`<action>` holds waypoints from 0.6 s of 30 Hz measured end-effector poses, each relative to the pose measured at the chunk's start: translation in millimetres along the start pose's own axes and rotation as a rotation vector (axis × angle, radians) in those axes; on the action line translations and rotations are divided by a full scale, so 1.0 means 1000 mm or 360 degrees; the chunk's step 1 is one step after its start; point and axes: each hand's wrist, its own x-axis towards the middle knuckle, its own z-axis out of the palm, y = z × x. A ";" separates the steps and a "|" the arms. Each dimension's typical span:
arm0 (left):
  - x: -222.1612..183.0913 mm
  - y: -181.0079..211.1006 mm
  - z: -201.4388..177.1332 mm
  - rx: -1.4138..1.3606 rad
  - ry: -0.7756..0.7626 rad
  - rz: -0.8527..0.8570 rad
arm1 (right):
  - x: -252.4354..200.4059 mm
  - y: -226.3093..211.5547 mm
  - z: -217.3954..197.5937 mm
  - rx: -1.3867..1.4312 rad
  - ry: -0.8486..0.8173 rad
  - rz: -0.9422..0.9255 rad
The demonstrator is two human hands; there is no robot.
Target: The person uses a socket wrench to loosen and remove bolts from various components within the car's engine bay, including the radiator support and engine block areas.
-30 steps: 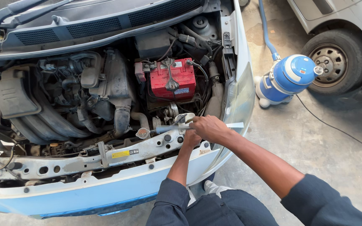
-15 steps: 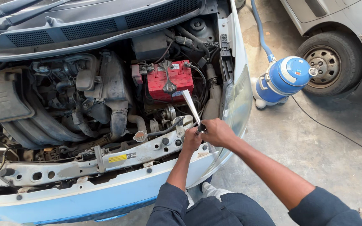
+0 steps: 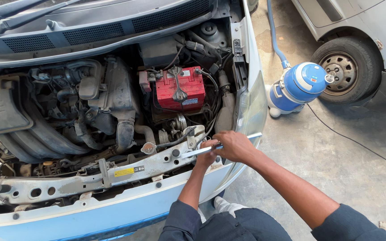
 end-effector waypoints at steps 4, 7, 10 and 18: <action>-0.013 -0.030 0.012 0.0288 -0.0009 -0.0246 | -0.008 0.001 0.003 -0.0146 0.0837 -0.0324; -0.015 -0.033 0.014 0.0307 0.0135 -0.0195 | -0.008 -0.007 0.000 -0.0203 0.0489 0.0245; -0.007 -0.004 0.011 0.0096 0.0215 -0.0274 | -0.004 -0.017 -0.002 -0.0073 0.0138 0.0586; 0.006 0.022 0.005 0.0149 0.0126 -0.0495 | 0.020 0.010 0.013 0.0050 0.0291 0.0207</action>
